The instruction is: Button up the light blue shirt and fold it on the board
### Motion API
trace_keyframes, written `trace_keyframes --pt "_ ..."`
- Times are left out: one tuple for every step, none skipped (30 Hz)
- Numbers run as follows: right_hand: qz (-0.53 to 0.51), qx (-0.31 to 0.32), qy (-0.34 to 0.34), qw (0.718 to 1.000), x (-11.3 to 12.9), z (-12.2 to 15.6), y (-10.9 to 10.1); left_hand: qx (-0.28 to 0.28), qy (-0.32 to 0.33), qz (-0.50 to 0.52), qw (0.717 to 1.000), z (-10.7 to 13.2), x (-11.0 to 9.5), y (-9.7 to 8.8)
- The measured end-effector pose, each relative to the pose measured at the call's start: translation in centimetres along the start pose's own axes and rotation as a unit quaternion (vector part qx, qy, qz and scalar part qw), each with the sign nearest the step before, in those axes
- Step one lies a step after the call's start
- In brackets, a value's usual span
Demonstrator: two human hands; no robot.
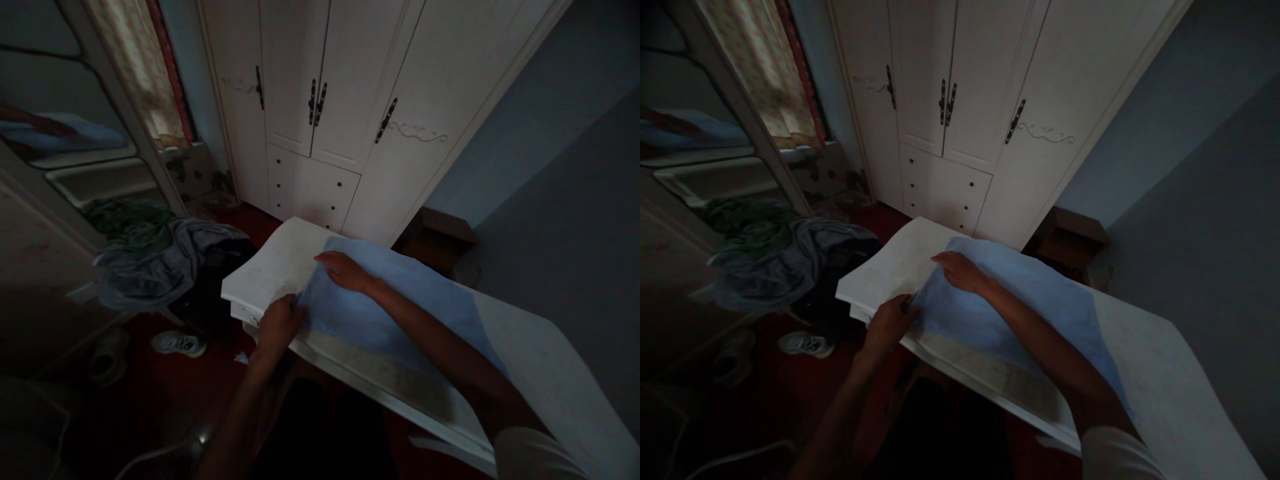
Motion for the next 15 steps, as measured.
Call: trace_keyframes --pt "0.006 0.013 -0.021 1.000 0.8 0.1 0.2 0.008 -0.013 -0.008 1.000 -0.1 -0.2 0.0" --pt "0.011 0.024 -0.040 0.999 1.6 0.2 0.5 0.012 -0.019 -0.015 1.000 -0.3 -0.4 0.0" --pt "0.014 0.034 -0.056 0.998 2.2 0.3 0.7 0.014 -0.022 -0.021 0.999 -0.5 -0.6 0.0" --pt "0.015 0.041 -0.069 0.997 2.7 0.4 0.9 0.011 -0.022 -0.026 0.999 -0.7 -0.8 0.0" --pt "0.015 0.046 -0.077 0.996 3.1 0.5 1.0 0.007 -0.021 -0.030 0.999 -1.0 -0.9 0.0" --pt "0.013 0.047 -0.082 0.995 3.2 0.5 0.9 0.002 -0.019 -0.033 0.999 -1.2 -1.0 0.0" --pt "0.011 0.047 -0.083 0.995 3.3 0.6 0.8 -0.001 -0.018 -0.033 0.999 -1.4 -1.1 0.0" --pt "0.009 0.045 -0.082 0.996 3.2 0.7 0.7 -0.003 -0.018 -0.030 0.999 -1.7 -1.1 0.0" --pt "0.008 0.045 -0.079 0.996 3.0 0.8 0.5 -0.005 -0.017 -0.025 1.000 -1.8 -1.1 0.0" --pt "0.008 0.045 -0.075 0.996 2.8 1.0 0.4 -0.008 -0.015 -0.018 1.000 -1.9 -1.1 0.0" --pt "0.008 0.045 -0.072 0.996 2.6 1.2 0.2 -0.013 -0.017 -0.012 1.000 -1.9 -1.1 -0.1" --pt "0.008 0.045 -0.069 0.997 2.5 1.4 0.1 -0.018 -0.020 -0.003 1.000 -1.9 -1.1 -0.2" --pt "0.007 0.042 -0.066 0.997 2.3 1.7 0.0 -0.022 -0.024 0.008 0.999 -1.8 -1.0 -0.2" --pt "0.006 0.039 -0.064 0.997 2.1 1.9 -0.1 -0.023 -0.028 0.022 0.999 -1.7 -1.0 -0.2" --pt "0.004 0.035 -0.062 0.997 2.0 2.1 -0.1 -0.023 -0.032 0.040 0.998 -1.6 -1.0 -0.1"
Point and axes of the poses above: each hand's wrist, its own z-axis away from the middle knuckle, its own y-axis out of the palm, x = y × z, the point moved 7 cm from there along -z, towards the middle knuckle, and after that the axes turned 9 degrees about x, right-handed, at the moved point
